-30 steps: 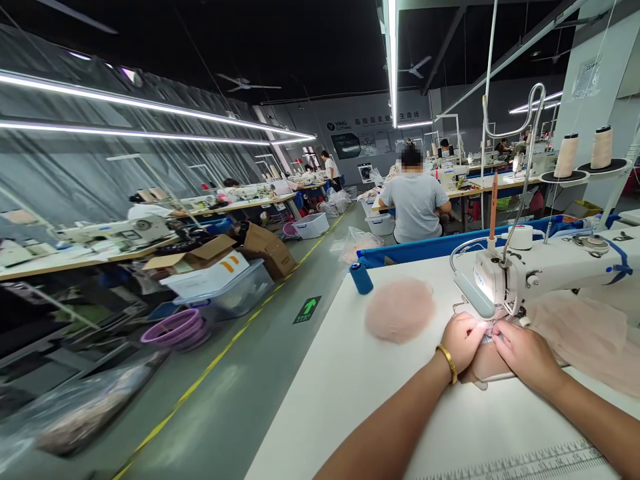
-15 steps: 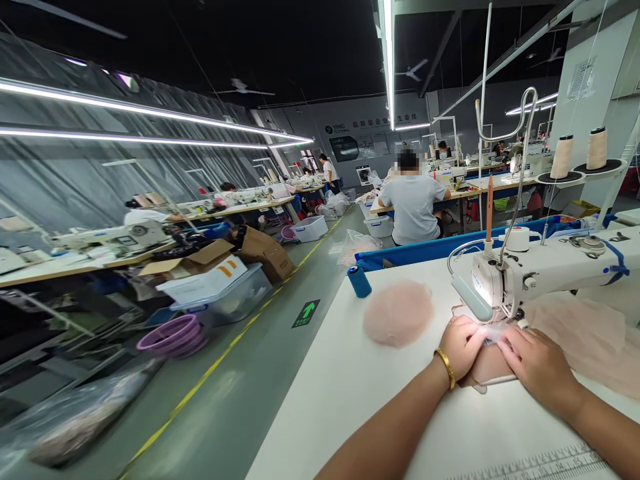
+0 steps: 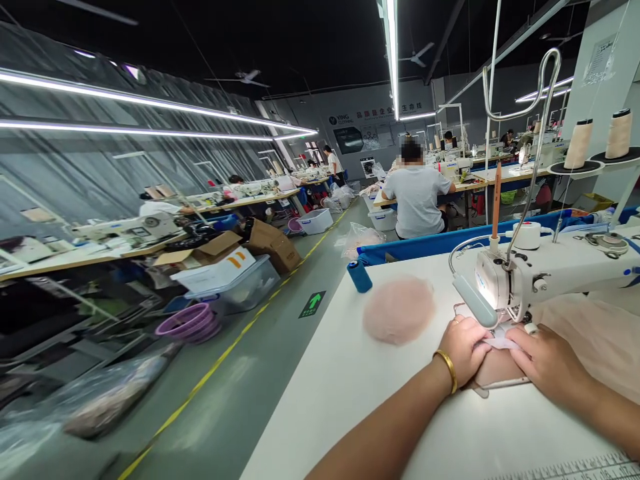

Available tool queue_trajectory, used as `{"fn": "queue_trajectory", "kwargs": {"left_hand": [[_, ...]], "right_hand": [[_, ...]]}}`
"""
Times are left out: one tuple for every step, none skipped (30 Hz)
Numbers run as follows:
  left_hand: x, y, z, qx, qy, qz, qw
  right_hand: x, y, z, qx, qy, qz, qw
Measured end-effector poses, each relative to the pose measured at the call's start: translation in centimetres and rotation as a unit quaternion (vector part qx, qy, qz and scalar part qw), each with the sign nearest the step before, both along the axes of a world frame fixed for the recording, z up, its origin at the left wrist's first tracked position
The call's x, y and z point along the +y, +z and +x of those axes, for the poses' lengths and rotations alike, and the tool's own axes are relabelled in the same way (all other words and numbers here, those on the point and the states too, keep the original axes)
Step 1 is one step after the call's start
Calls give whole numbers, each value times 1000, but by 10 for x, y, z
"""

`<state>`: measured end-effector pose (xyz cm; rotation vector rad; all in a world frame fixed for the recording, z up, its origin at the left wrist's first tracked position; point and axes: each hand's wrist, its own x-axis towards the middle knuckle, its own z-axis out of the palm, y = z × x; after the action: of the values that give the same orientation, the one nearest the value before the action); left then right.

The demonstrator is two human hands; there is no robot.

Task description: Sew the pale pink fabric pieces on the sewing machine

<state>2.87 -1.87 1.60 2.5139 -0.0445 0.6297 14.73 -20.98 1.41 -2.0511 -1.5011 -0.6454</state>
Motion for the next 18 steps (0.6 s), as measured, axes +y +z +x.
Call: {"fn": "queue_trajectory", "kwargs": {"left_hand": [[0, -1, 0, 1, 8, 2, 1000], [1, -1, 1, 2, 16, 4, 1000], [1, -2, 1, 3, 22, 6, 1000], [1, -2, 2, 4, 28, 7, 1000], [1, -2, 2, 5, 33, 8, 999], [1, -3, 3, 5, 38, 9, 999], [1, -3, 3, 4, 42, 8, 999], [1, -3, 4, 2, 46, 8, 999], [1, -3, 4, 0, 51, 7, 999], [1, -4, 4, -4, 56, 6, 998], [1, -4, 5, -9, 60, 5, 998], [1, -4, 5, -12, 62, 4, 998], [1, -5, 5, -16, 62, 3, 998], [1, -5, 5, -18, 61, 2, 998], [1, -5, 6, -19, 60, 1, 998], [1, -5, 6, -21, 58, 1, 998], [1, -5, 6, -21, 56, 0, 998], [1, -5, 6, -22, 55, -1, 998]], "right_hand": [[-2, 0, 0, 6, -5, 7, 1000], [-3, 0, 1, 11, -9, 15, 1000], [-4, -1, 0, 17, -12, 24, 1000], [-5, -2, 0, 22, -15, 32, 999], [-5, -3, 0, 27, -17, 40, 999], [-4, -3, -1, 32, -19, 48, 998], [-3, -4, -1, 37, -21, 55, 998], [-2, -5, -1, 41, -23, 61, 997], [-1, -5, -1, 45, -25, 67, 996], [0, -5, -1, 49, -28, 73, 996], [0, -5, 0, 51, -30, 78, 995], [1, -5, 0, 53, -31, 83, 995], [1, -4, 0, 54, -29, 86, 994], [1, -4, 0, 55, -26, 88, 994], [0, -4, -1, 55, -21, 88, 994], [0, -4, -1, 55, -16, 88, 994], [0, -4, -2, 55, -10, 87, 995], [0, -4, -2, 56, -6, 87, 995]]}}
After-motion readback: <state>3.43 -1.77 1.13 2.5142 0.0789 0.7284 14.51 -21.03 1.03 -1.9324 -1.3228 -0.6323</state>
